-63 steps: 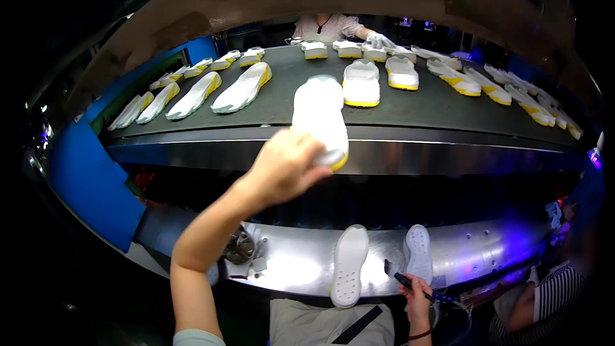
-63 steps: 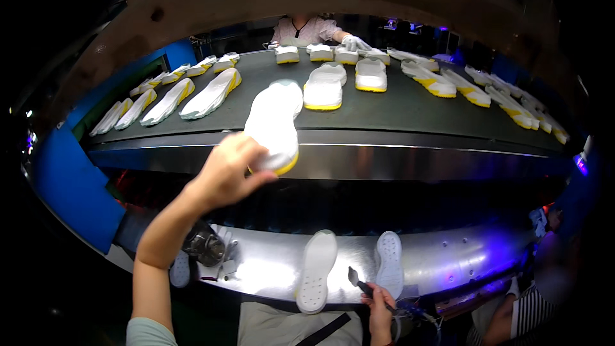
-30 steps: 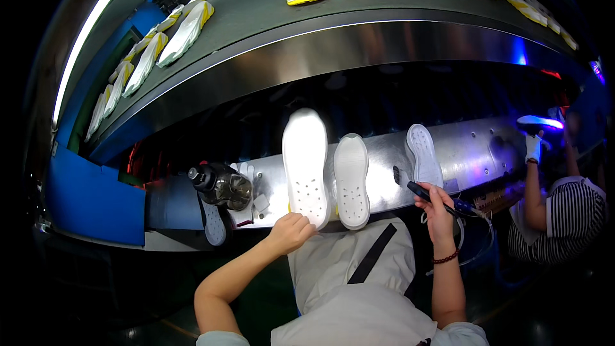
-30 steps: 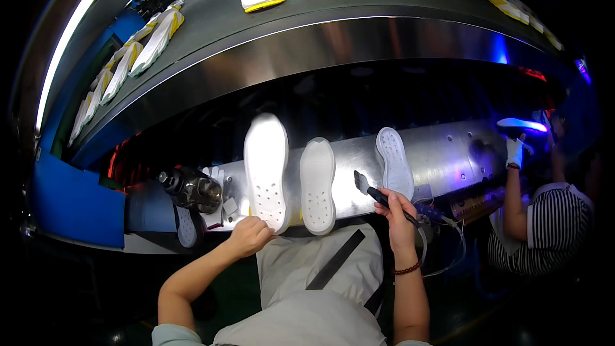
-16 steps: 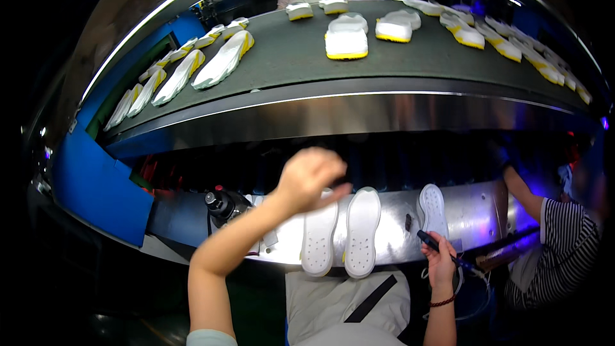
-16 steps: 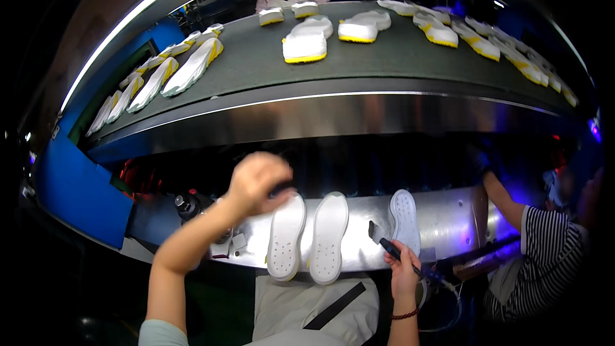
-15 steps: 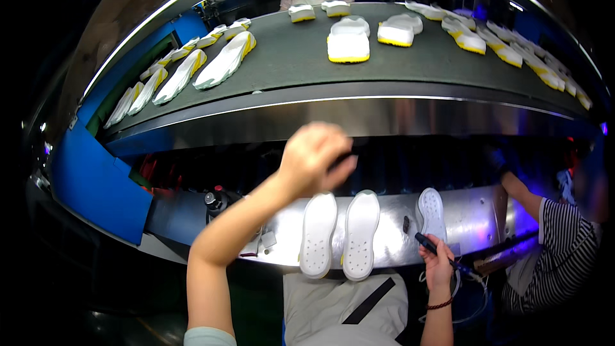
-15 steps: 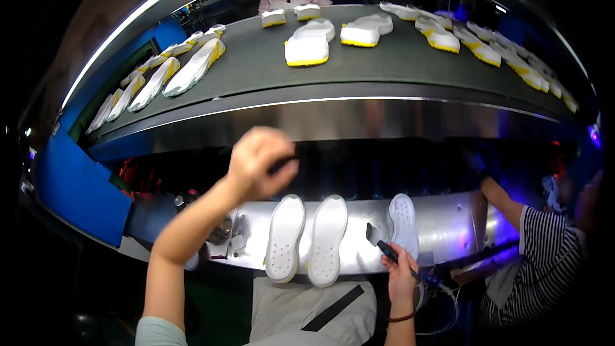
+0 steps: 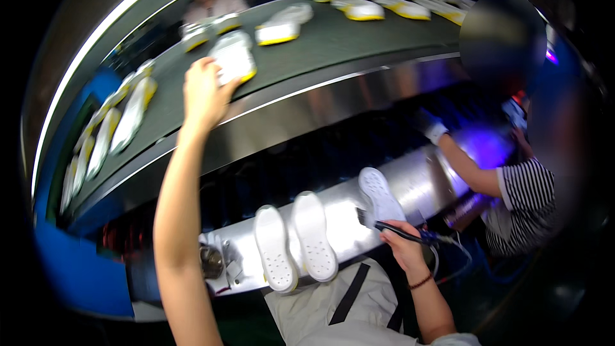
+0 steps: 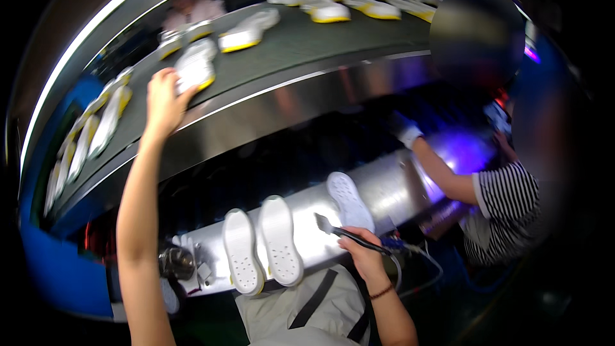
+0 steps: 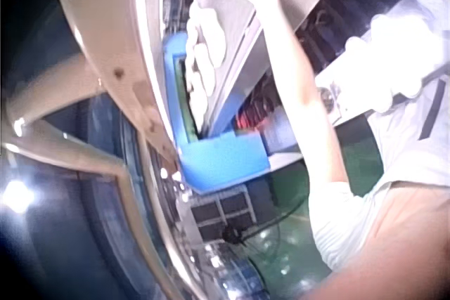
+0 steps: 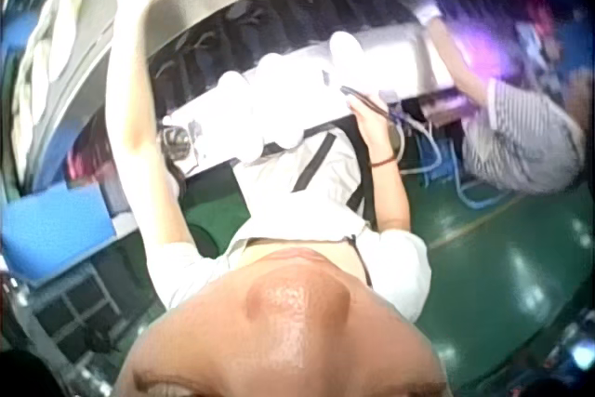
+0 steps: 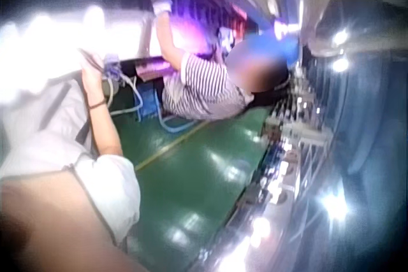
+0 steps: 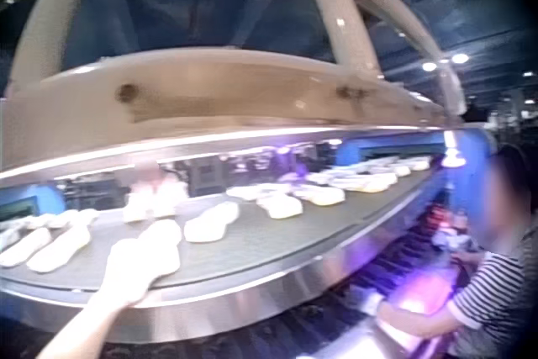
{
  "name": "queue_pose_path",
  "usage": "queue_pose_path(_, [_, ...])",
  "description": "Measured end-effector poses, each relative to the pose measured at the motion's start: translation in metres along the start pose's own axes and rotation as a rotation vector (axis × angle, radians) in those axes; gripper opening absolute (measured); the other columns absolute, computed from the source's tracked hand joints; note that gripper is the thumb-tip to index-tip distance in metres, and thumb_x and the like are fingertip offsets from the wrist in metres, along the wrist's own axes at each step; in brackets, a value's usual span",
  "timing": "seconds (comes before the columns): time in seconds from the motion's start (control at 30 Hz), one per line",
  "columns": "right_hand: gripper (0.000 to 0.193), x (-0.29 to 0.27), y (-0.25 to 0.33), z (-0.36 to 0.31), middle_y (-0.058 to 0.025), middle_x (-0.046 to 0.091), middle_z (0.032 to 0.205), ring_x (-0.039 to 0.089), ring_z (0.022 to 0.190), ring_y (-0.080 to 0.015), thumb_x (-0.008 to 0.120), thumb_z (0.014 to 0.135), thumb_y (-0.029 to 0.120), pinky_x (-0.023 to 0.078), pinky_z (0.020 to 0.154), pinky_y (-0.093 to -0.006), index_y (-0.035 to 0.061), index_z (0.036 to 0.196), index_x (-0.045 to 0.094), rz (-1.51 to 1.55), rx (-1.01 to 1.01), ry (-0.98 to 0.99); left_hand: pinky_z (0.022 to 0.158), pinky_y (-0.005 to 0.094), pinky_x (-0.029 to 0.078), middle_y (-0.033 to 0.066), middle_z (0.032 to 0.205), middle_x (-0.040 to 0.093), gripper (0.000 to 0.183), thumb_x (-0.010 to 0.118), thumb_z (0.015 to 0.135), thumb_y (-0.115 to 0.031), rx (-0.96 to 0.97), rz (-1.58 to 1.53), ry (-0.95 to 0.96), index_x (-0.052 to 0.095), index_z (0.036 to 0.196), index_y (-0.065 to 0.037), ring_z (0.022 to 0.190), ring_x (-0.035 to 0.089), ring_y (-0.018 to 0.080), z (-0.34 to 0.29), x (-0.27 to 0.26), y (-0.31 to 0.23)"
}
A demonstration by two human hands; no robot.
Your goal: The person repeatedly picks white and yellow slip-on shoes from a conveyor belt, brushes the soles and uppers with a small brush, and returns them to the belt. The task continues in a repetitive cycle with multiple shoes handled one at a time.
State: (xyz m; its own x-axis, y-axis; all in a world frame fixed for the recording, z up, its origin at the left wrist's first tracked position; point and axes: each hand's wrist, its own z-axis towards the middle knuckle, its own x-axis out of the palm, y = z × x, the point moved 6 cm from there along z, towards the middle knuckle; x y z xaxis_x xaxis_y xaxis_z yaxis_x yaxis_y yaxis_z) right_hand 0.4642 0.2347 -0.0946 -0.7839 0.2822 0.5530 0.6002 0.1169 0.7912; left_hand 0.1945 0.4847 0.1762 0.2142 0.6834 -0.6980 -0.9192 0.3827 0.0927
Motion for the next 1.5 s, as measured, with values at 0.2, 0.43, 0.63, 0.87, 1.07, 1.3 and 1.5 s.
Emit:
queue_pose_path(0.2, [0.018, 0.001, 0.013, -0.005, -0.0054, 0.06, 0.088, 0.054, 0.077, -0.0094, 0.06, 0.074, 0.004, 0.044, 0.069, -0.0212, -0.0001, 0.092, 0.057, -0.116, 0.014, 0.016, 0.084, 0.0288, 0.037, 0.0118, 0.112, 0.044, 0.015, 0.051, 0.083, -0.016, -0.43, -0.908, -0.352, 0.05, 0.087, -0.002, 0.098, 0.046, 0.018, -0.059, -0.06, -0.004])
queue_pose_path(0.43, [0.021, 0.01, 0.015, -0.003, -0.0041, 0.058, 0.087, 0.052, 0.081, -0.0079, 0.061, 0.072, 0.003, 0.039, 0.077, -0.0209, -0.0005, 0.092, 0.057, -0.129, 0.008, 0.007, 0.096, 0.0455, 0.032, 0.0134, 0.123, 0.04, 0.05, 0.049, 0.081, -0.018, -0.964, -2.113, 0.114, 0.029, 0.124, -0.004, 0.113, 0.04, 0.0271, -0.13, -0.039, -0.032])
queue_pose_path(0.63, [0.019, 0.01, 0.024, -0.007, -0.0053, 0.059, 0.087, 0.054, 0.08, -0.0095, 0.061, 0.073, 0.003, 0.041, 0.076, -0.0215, -0.0013, 0.091, 0.058, -0.121, -0.021, -0.007, 0.092, 0.0478, 0.033, 0.0153, 0.123, 0.037, 0.065, 0.054, 0.073, -0.035, -0.518, -2.422, 0.121, 0.029, 0.125, -0.005, 0.112, 0.038, 0.0306, -0.233, -0.036, -0.023])
queue_pose_path(0.87, [0.019, 0.004, 0.019, -0.006, -0.0065, 0.059, 0.087, 0.054, 0.08, -0.0109, 0.061, 0.071, 0.001, 0.041, 0.075, -0.0217, -0.0025, 0.09, 0.059, -0.119, -0.001, -0.029, 0.081, 0.0446, 0.041, 0.0211, 0.1, 0.048, 0.089, 0.033, 0.067, -0.074, -1.324, -2.426, 0.398, 0.031, 0.124, -0.006, 0.085, 0.053, 0.0334, -0.339, -0.032, -0.143])
queue_pose_path(1.07, [0.021, 0.036, 0.016, -0.008, -0.0047, 0.06, 0.084, 0.054, 0.078, -0.0089, 0.064, 0.071, 0.006, 0.042, 0.072, -0.0202, -0.0007, 0.091, 0.059, -0.129, 0.086, 0.096, 0.088, 0.0493, 0.035, 0.0228, 0.12, 0.039, 0.08, 0.032, 0.072, -0.068, -1.55, -2.215, 0.029, 0.019, 0.132, -0.016, 0.102, 0.047, 0.0366, -0.369, -0.031, -0.12])
queue_pose_path(1.3, [0.022, 0.057, -0.004, -0.013, -0.007, 0.06, 0.088, 0.056, 0.081, -0.0101, 0.063, 0.071, 0.006, 0.043, 0.075, -0.0212, -0.001, 0.092, 0.059, -0.077, 0.147, 0.238, 0.087, 0.0488, 0.037, 0.0114, 0.123, 0.041, 0.066, 0.021, 0.08, -0.062, -1.442, -2.211, 0.093, 0.023, 0.131, -0.02, 0.103, 0.048, 0.0331, -0.358, -0.029, -0.11])
queue_pose_path(1.5, [0.02, 0.063, -0.001, -0.02, -0.0071, 0.061, 0.087, 0.056, 0.08, -0.0098, 0.062, 0.071, 0.003, 0.044, 0.075, -0.0213, -0.0004, 0.091, 0.059, -0.125, 0.176, 0.33, 0.087, 0.0444, 0.039, 0.0098, 0.122, 0.043, 0.069, 0.018, 0.079, -0.063, -1.49, -2.156, 0.117, 0.025, 0.131, -0.018, 0.1, 0.05, 0.0326, -0.343, -0.025, -0.132])
